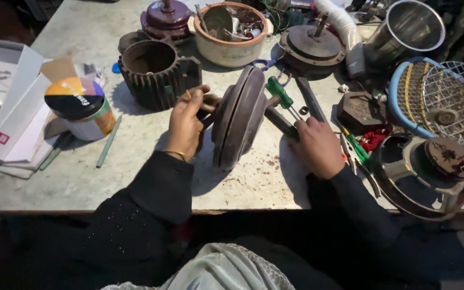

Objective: The person works on a disassembled electric motor, using orange-handled scissors to trim and adjust wires at the central shaft. They rotate the motor housing to access different sides and then flip it to expose the copper windings, continuing to trim and arrange the wires.

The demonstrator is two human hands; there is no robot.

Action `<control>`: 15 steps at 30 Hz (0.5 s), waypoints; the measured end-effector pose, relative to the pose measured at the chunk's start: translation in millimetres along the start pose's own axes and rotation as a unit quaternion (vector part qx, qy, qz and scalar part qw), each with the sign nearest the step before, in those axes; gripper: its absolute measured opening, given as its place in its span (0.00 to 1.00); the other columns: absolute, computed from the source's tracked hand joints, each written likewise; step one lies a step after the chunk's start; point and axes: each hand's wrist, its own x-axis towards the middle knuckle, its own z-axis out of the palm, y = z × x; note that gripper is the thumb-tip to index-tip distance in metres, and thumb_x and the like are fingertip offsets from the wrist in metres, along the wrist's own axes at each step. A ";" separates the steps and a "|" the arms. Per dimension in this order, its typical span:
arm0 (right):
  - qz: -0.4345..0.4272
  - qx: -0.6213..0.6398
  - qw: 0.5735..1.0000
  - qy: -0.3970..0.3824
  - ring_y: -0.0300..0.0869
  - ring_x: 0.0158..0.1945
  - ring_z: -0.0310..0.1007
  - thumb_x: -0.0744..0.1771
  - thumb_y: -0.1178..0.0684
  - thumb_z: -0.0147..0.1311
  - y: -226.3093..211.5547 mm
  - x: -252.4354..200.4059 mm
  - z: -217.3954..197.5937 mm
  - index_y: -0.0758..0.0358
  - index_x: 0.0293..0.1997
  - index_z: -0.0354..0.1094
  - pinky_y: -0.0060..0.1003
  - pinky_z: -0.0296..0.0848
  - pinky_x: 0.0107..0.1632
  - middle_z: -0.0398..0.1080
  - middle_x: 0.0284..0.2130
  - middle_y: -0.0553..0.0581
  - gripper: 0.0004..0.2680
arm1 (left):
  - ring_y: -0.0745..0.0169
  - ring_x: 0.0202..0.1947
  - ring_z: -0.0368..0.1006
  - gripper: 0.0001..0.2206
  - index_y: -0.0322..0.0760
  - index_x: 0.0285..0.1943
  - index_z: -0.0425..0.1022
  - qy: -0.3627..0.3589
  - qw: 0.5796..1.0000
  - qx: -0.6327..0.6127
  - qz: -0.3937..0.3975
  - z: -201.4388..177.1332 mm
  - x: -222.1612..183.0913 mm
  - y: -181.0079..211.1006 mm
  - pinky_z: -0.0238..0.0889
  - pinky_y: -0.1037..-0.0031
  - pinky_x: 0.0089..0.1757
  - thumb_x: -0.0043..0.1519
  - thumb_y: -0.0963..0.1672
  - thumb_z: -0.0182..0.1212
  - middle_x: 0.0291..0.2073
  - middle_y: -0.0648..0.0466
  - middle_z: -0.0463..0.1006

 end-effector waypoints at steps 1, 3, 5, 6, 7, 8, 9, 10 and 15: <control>-0.014 -0.012 1.000 0.015 0.59 0.41 0.70 0.61 0.50 0.62 -1.0 -2.1 4.6 0.65 0.36 0.68 0.52 0.70 0.42 0.69 0.34 0.64 0.10 | 0.65 0.38 0.78 0.13 0.34 0.50 0.74 -0.001 0.999 0.047 -0.013 -0.8 -2.4 7.1 0.73 0.72 0.42 0.69 0.49 0.56 0.38 0.54 0.80; -0.026 -0.035 0.999 0.031 0.58 0.41 0.71 0.63 0.52 0.60 0.8 -5.1 15.1 0.65 0.37 0.67 0.52 0.70 0.43 0.69 0.34 0.63 0.08 | 0.70 0.29 0.74 0.14 0.35 0.43 0.76 -0.020 0.985 0.170 -0.021 0.0 -2.7 18.8 0.69 0.75 0.33 0.68 0.50 0.57 0.31 0.56 0.78; -0.023 -0.056 0.998 0.035 0.59 0.41 0.71 0.65 0.53 0.59 5.2 -7.2 24.2 0.66 0.38 0.67 0.51 0.69 0.43 0.69 0.35 0.63 0.08 | 0.72 0.16 0.65 0.18 0.35 0.34 0.79 -0.056 0.947 0.317 -0.007 0.2 -0.5 30.2 0.56 0.78 0.21 0.68 0.51 0.59 0.20 0.55 0.73; -0.027 -0.050 0.997 0.043 0.58 0.41 0.70 0.66 0.53 0.58 8.1 -9.1 27.2 0.66 0.39 0.66 0.51 0.69 0.44 0.69 0.35 0.64 0.07 | 0.73 0.15 0.63 0.18 0.36 0.31 0.75 -0.053 0.948 0.314 -0.011 2.3 -1.7 30.5 0.55 0.79 0.20 0.68 0.51 0.60 0.17 0.56 0.71; -0.032 -0.044 0.997 0.054 0.58 0.41 0.70 0.66 0.54 0.57 11.7 -10.2 28.8 0.66 0.39 0.66 0.52 0.69 0.44 0.68 0.35 0.64 0.07 | 0.73 0.13 0.62 0.18 0.37 0.29 0.72 -0.051 0.949 0.311 -0.015 5.0 -1.4 30.3 0.54 0.79 0.19 0.68 0.52 0.61 0.15 0.58 0.69; -0.037 -0.038 0.997 0.064 0.58 0.41 0.70 0.67 0.54 0.56 15.5 -11.2 29.6 0.67 0.40 0.66 0.52 0.69 0.45 0.68 0.35 0.64 0.06 | 0.74 0.11 0.61 0.20 0.39 0.26 0.68 -0.048 0.950 0.309 -0.018 6.7 -0.9 30.1 0.53 0.79 0.18 0.67 0.52 0.62 0.13 0.59 0.67; -0.038 -0.010 0.996 0.083 0.60 0.41 0.70 0.68 0.54 0.55 19.2 -13.1 30.2 0.68 0.42 0.65 0.53 0.69 0.44 0.68 0.35 0.65 0.07 | 0.74 0.11 0.60 0.20 0.39 0.25 0.68 -0.052 0.951 0.305 -0.012 7.6 -2.2 28.0 0.52 0.79 0.18 0.67 0.52 0.60 0.13 0.60 0.67; -0.039 0.018 0.994 0.103 0.61 0.41 0.70 0.68 0.54 0.55 23.4 -14.6 30.2 0.69 0.44 0.65 0.53 0.68 0.43 0.68 0.36 0.67 0.07 | 0.75 0.11 0.59 0.20 0.40 0.25 0.68 -0.056 0.952 0.302 -0.005 8.5 -3.5 24.6 0.52 0.79 0.18 0.67 0.52 0.59 0.12 0.60 0.66; 0.109 0.229 0.966 0.042 0.51 0.34 0.69 0.72 0.53 0.52 36.8 -7.4 29.7 0.66 0.54 0.62 0.43 0.68 0.36 0.71 0.35 0.63 0.09 | 0.76 0.12 0.59 0.20 0.38 0.27 0.72 -0.065 0.944 0.320 0.038 4.9 -0.8 17.5 0.52 0.80 0.20 0.70 0.52 0.55 0.12 0.61 0.65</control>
